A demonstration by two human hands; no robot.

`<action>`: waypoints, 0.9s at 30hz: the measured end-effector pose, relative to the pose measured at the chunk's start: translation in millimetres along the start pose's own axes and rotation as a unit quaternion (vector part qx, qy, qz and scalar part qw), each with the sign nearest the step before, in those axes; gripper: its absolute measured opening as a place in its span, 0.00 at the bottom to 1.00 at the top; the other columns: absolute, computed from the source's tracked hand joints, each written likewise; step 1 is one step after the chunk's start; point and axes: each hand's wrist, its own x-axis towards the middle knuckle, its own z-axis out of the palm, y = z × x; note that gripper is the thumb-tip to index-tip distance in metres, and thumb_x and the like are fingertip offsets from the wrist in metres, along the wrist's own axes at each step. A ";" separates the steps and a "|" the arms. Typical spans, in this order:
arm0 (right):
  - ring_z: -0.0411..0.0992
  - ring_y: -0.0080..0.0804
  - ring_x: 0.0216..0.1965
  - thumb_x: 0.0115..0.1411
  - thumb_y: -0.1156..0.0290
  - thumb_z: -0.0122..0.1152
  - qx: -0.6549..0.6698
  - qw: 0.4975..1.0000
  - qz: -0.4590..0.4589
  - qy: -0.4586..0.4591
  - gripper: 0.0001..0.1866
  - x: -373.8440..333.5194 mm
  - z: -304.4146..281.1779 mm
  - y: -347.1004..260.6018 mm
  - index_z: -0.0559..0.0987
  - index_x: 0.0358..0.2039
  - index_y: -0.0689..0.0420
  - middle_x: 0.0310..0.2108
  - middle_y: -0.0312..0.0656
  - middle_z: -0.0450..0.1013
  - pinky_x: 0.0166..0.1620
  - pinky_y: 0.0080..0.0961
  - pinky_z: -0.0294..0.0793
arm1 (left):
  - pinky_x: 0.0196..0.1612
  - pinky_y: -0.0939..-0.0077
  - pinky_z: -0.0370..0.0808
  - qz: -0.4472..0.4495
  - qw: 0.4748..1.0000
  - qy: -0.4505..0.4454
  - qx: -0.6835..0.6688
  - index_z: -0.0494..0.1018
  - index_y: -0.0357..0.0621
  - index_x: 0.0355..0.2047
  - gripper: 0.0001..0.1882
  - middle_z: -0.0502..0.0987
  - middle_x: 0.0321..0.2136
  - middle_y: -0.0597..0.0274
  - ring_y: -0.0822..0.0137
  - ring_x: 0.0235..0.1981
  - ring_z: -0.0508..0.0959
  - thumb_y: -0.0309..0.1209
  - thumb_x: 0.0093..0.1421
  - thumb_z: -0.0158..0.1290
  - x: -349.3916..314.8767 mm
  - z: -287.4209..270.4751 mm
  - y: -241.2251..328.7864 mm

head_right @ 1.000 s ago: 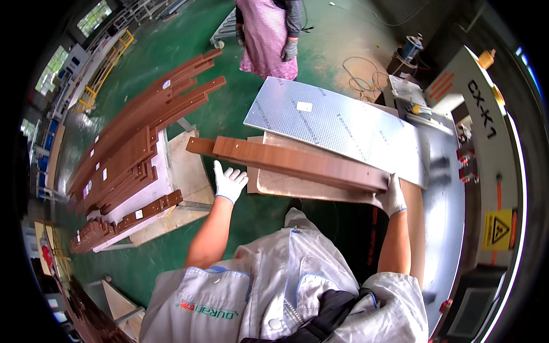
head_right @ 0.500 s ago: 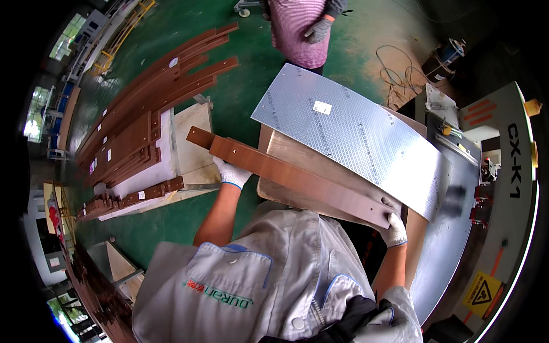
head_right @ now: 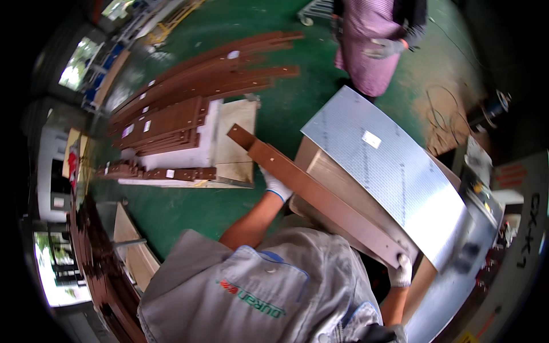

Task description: The person picks up wooden planks from a stack, places them on a machine workbench, and uses a handheld spray tool to apply a substance to the surface of the planks.

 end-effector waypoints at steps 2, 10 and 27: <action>0.70 0.43 0.62 0.46 0.53 0.81 -0.008 1.000 -0.012 -0.020 0.44 4.5 8.2 2.2 0.72 0.59 0.60 0.56 0.46 0.73 0.66 0.43 0.71 | 0.69 0.50 0.66 0.020 1.000 -0.005 -0.020 0.64 0.65 0.69 0.41 0.68 0.66 0.66 0.55 0.66 0.69 0.73 0.67 0.33 -6.0 9.9 0.4; 0.74 0.41 0.57 0.49 0.55 0.77 0.015 0.999 -0.004 -0.030 0.37 19.2 44.7 18.6 0.76 0.57 0.59 0.52 0.43 0.76 0.60 0.40 0.75 | 0.69 0.48 0.66 -0.014 0.999 -0.001 -0.040 0.63 0.65 0.69 0.40 0.68 0.67 0.65 0.54 0.66 0.68 0.72 0.68 0.32 -51.5 10.9 -11.8; 0.73 0.47 0.52 0.50 0.41 0.66 -0.074 0.993 0.094 -0.004 0.37 24.3 161.4 -17.4 0.76 0.56 0.49 0.51 0.42 0.75 0.46 0.49 0.74 | 0.69 0.45 0.65 0.006 0.997 -0.038 -0.064 0.62 0.63 0.71 0.40 0.67 0.68 0.63 0.52 0.67 0.67 0.71 0.69 0.30 -35.1 25.2 86.1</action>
